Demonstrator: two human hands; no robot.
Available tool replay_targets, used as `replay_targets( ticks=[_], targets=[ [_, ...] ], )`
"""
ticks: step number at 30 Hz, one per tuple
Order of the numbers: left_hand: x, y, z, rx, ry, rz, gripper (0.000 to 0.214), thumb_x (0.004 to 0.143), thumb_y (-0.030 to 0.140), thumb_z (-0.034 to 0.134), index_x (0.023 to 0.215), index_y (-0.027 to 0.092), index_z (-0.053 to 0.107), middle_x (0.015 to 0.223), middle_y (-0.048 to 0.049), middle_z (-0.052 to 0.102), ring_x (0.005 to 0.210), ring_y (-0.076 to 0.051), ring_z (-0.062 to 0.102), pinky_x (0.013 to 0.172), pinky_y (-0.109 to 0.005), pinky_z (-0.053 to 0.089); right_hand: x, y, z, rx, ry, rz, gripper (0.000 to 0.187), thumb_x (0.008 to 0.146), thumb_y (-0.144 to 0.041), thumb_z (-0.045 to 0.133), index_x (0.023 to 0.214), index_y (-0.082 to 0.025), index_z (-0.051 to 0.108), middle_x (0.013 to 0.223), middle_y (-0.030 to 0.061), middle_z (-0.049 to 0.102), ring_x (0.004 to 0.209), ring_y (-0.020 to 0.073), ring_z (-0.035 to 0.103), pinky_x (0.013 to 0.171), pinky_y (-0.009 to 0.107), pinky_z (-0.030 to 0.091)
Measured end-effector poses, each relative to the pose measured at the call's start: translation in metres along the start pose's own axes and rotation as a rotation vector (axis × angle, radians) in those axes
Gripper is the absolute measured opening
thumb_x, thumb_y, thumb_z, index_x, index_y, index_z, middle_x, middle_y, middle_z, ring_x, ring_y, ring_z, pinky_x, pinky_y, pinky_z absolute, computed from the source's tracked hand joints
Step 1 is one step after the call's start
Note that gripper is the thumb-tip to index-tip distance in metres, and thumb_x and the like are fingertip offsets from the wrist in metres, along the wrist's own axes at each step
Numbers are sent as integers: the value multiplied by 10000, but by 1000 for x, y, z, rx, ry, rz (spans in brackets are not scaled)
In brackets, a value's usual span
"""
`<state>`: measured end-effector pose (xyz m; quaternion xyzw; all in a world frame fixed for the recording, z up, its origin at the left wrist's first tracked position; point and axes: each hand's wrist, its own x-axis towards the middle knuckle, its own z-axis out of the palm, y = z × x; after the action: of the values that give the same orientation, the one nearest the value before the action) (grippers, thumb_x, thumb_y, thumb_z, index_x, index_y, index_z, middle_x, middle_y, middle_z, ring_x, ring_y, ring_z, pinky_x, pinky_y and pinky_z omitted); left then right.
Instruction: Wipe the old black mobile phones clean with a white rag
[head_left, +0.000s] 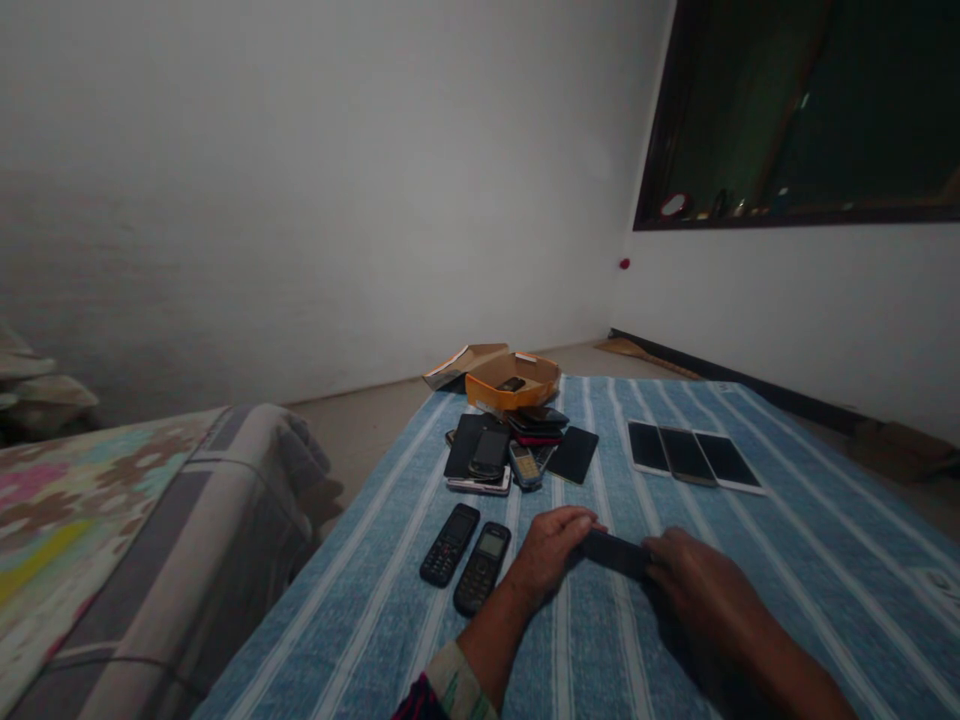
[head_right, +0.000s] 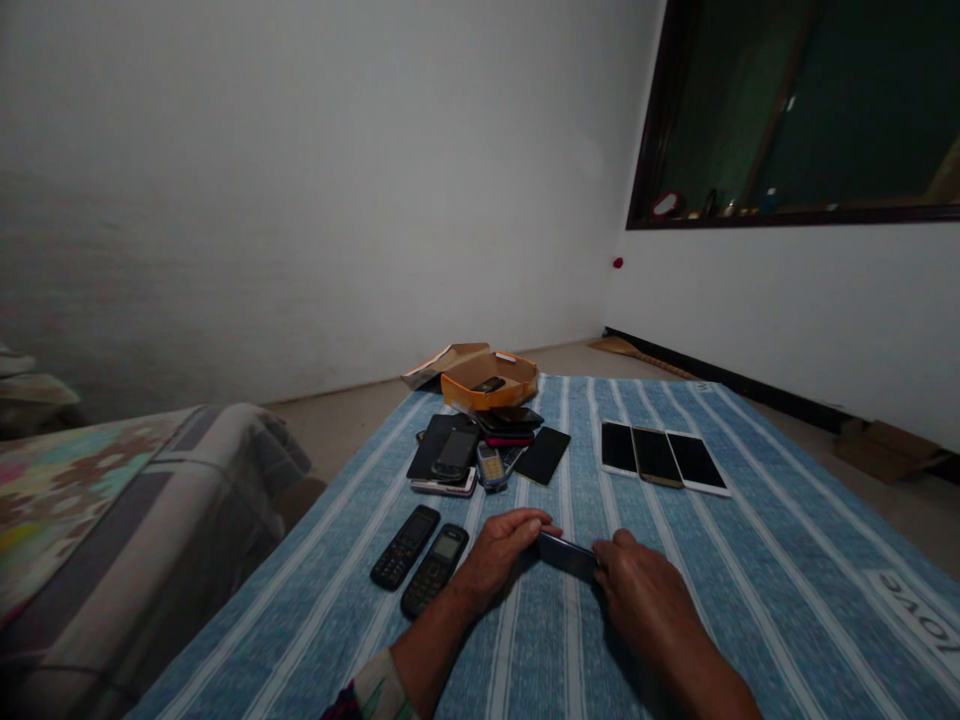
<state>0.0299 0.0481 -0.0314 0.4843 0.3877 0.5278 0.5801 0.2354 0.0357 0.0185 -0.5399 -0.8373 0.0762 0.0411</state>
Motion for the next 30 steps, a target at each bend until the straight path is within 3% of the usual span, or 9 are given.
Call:
replay_targets(
  ticks=[6, 13, 19, 25, 30],
  targets=[
    [-3, 6, 4, -37, 3, -9, 474, 720, 536, 739, 927, 110, 727, 941, -130, 744, 888, -237, 644, 867, -357, 443, 5, -23, 1, 93, 10, -44, 277, 922, -137, 425, 1038, -193, 670, 951, 86, 650, 809, 203, 653, 683, 275, 420],
    [-3, 11, 4, 39, 7, 58, 447, 717, 527, 735, 893, 117, 752, 841, -79, 706, 801, -196, 607, 791, -312, 453, 19, -40, -3, 236, 24, -92, 313, 982, -267, 381, 1177, -196, 615, 983, 95, 654, 878, 209, 648, 757, 285, 428],
    [-4, 13, 6, 12, -26, 69, 419, 746, 483, 723, 957, 123, 757, 892, -89, 711, 834, -202, 614, 809, -312, 464, 27, -45, 1, 344, 60, -69, 276, 987, -232, 340, 1080, -152, 587, 1018, 118, 672, 906, 215, 642, 770, 291, 426],
    [-5, 16, 4, 25, -89, 102, 362, 803, 405, 680, 1021, 125, 752, 944, -92, 727, 942, -230, 622, 899, -331, 446, 30, -42, 4, 382, 68, -159, 308, 969, -224, 376, 1161, -155, 607, 1088, 127, 677, 1004, 227, 629, 846, 309, 421],
    [-4, 15, 2, 49, -45, 86, 348, 781, 401, 701, 981, 122, 761, 921, -89, 731, 888, -219, 628, 860, -322, 452, 31, -40, 6, 358, 66, -173, 309, 955, -194, 397, 1147, -152, 636, 1052, 119, 680, 987, 222, 633, 840, 301, 417]
  ],
)
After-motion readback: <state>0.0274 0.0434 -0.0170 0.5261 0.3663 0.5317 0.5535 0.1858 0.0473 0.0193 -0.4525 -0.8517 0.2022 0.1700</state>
